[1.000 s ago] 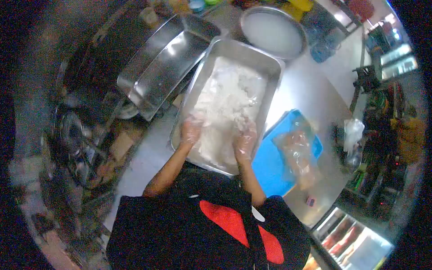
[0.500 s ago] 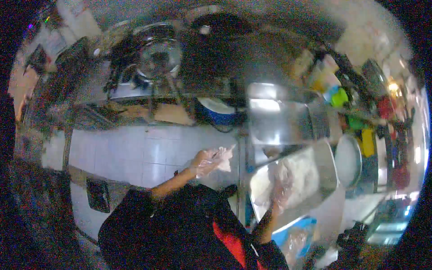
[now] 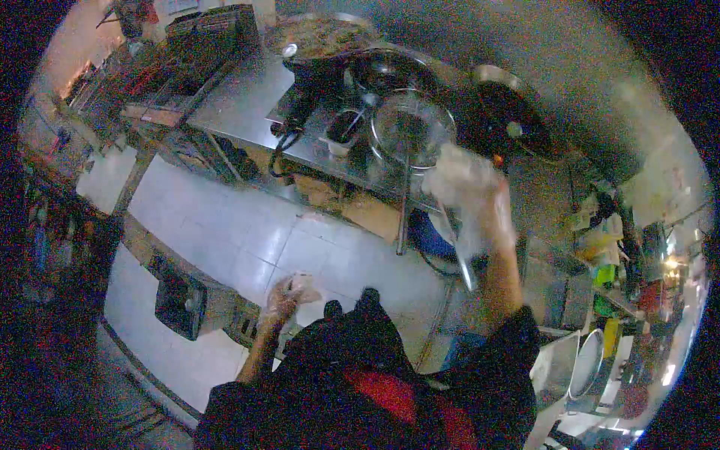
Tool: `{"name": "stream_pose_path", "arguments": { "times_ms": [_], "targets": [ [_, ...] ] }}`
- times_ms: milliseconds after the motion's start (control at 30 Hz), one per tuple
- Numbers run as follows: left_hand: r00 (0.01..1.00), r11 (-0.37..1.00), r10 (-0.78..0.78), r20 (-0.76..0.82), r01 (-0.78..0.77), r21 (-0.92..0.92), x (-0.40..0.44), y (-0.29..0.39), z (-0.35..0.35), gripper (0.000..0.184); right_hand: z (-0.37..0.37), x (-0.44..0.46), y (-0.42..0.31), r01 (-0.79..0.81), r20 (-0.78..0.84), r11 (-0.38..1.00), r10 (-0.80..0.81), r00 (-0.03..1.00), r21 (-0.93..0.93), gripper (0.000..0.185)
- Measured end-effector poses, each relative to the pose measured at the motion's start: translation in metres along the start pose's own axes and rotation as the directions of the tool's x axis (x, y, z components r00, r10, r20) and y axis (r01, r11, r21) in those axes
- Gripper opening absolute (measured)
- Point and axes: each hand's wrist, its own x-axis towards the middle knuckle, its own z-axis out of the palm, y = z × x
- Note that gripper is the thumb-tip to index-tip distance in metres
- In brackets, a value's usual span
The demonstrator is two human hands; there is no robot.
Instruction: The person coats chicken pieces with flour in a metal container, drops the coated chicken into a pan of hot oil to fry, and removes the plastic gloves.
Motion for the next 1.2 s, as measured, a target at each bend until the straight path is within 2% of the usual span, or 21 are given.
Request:
{"name": "stream_pose_path", "arguments": {
  "times_ms": [33, 67, 100, 133, 167, 200, 267, 300, 333, 400, 467, 500, 567, 600, 633, 667, 767, 833, 867, 967, 1200],
  "targets": [
    [0.995, 0.995, -0.097, 0.021, 0.098, -0.028, 0.007, 0.002, -0.037, 0.032, 0.016, 0.035, -0.004, 0.005, 0.021, 0.990, -0.008, 1.000, 0.138, 0.032],
    [0.979, 0.979, -0.197, 0.045, 0.199, -0.042, 0.013, 0.004, -0.056, 0.032, 0.035, 0.073, 0.006, -0.071, 0.018, 0.909, 0.070, 0.997, 0.410, 0.033],
    [0.956, 0.955, -0.288, 0.059, 0.291, -0.051, 0.015, 0.007, -0.061, 0.032, 0.046, 0.111, 0.029, -0.014, 0.061, 0.957, -0.004, 0.998, 0.290, 0.036],
    [0.959, 0.937, -0.281, -0.029, 0.267, -0.223, 0.018, -0.019, -0.059, 0.028, 0.057, 0.149, 0.052, 0.060, 0.103, 0.984, -0.078, 0.992, 0.168, 0.038],
    [0.986, 0.995, -0.082, -0.146, 0.089, 0.036, 0.023, -0.046, -0.057, 0.030, 0.067, 0.188, 0.075, 0.144, 0.144, 0.988, -0.150, 0.978, 0.054, 0.040],
    [0.969, 0.947, 0.141, -0.203, -0.072, 0.313, 0.028, -0.070, -0.056, 0.032, 0.081, 0.219, 0.068, 0.123, 0.186, 0.990, -0.135, 0.973, 0.073, 0.040],
    [0.980, 0.936, 0.094, -0.173, -0.028, 0.352, 0.041, -0.094, -0.062, 0.037, 0.099, 0.267, 0.050, 0.094, 0.263, 0.990, -0.118, 0.958, 0.103, 0.041],
    [0.982, 0.975, -0.174, -0.078, 0.183, 0.128, 0.047, -0.095, -0.066, 0.042, 0.102, 0.288, 0.045, 0.072, 0.300, 0.990, -0.106, 0.948, 0.120, 0.041],
    [0.911, 0.908, -0.406, 0.074, 0.411, -0.078, 0.064, -0.102, -0.073, 0.048, 0.115, 0.321, 0.058, 0.058, 0.324, 0.971, -0.134, 0.937, 0.233, 0.040],
    [0.869, 0.864, -0.495, 0.004, 0.492, 0.107, 0.087, -0.143, -0.074, 0.047, 0.152, 0.394, 0.108, 0.014, 0.346, 0.846, -0.233, 0.909, 0.532, 0.038],
    [0.898, 0.852, -0.431, -0.083, 0.436, 0.291, 0.114, -0.162, -0.086, 0.047, 0.191, 0.471, 0.136, 0.030, 0.339, 0.882, -0.211, 0.917, 0.470, 0.035],
    [0.944, 0.859, -0.310, -0.115, 0.330, 0.392, 0.134, -0.166, -0.091, 0.047, 0.200, 0.507, 0.132, 0.058, 0.307, 0.979, -0.118, 0.944, 0.197, 0.033],
    [0.989, 0.786, -0.085, -0.120, 0.141, 0.602, 0.162, -0.173, -0.102, 0.047, 0.215, 0.551, 0.137, 0.110, 0.278, 0.956, -0.031, 0.960, -0.273, 0.028],
    [0.968, 0.924, -0.151, -0.201, 0.210, 0.320, 0.186, -0.123, -0.128, 0.039, 0.216, 0.561, 0.126, 0.173, 0.305, 0.873, -0.029, 0.952, -0.456, 0.026],
    [0.936, 0.975, -0.214, -0.280, 0.224, 0.003, 0.209, -0.073, -0.153, 0.035, 0.221, 0.568, 0.123, 0.229, 0.335, 0.752, -0.011, 0.942, -0.618, 0.023],
    [0.907, 0.959, -0.280, -0.314, 0.253, -0.127, 0.220, -0.040, -0.170, 0.034, 0.230, 0.574, 0.135, 0.188, 0.355, 0.836, 0.009, 0.935, -0.516, 0.021],
    [0.852, 0.928, -0.319, -0.415, 0.192, -0.320, 0.232, -0.069, -0.175, 0.038, 0.255, 0.592, 0.189, -0.007, 0.429, 0.970, 0.115, 0.896, -0.244, 0.020],
    [0.841, 0.817, -0.456, -0.292, 0.265, -0.512, 0.235, -0.088, -0.193, 0.038, 0.277, 0.599, 0.217, -0.107, 0.475, 0.971, 0.198, 0.858, -0.212, 0.021],
    [0.852, 0.903, -0.421, -0.312, 0.360, -0.235, 0.246, -0.071, -0.208, 0.036, 0.281, 0.602, 0.216, -0.088, 0.468, 0.956, 0.215, 0.857, -0.279, 0.022],
    [0.888, 0.871, -0.417, -0.194, 0.330, -0.363, 0.300, -0.037, -0.224, 0.035, 0.265, 0.614, 0.223, -0.061, 0.383, 0.887, 0.259, 0.887, -0.457, 0.023],
    [0.971, 0.941, -0.169, -0.166, 0.109, -0.320, 0.428, -0.066, -0.339, 0.042, 0.151, 0.571, 0.172, -0.230, -0.013, 0.764, 0.279, 0.960, -0.603, 0.026]
  ]
}}
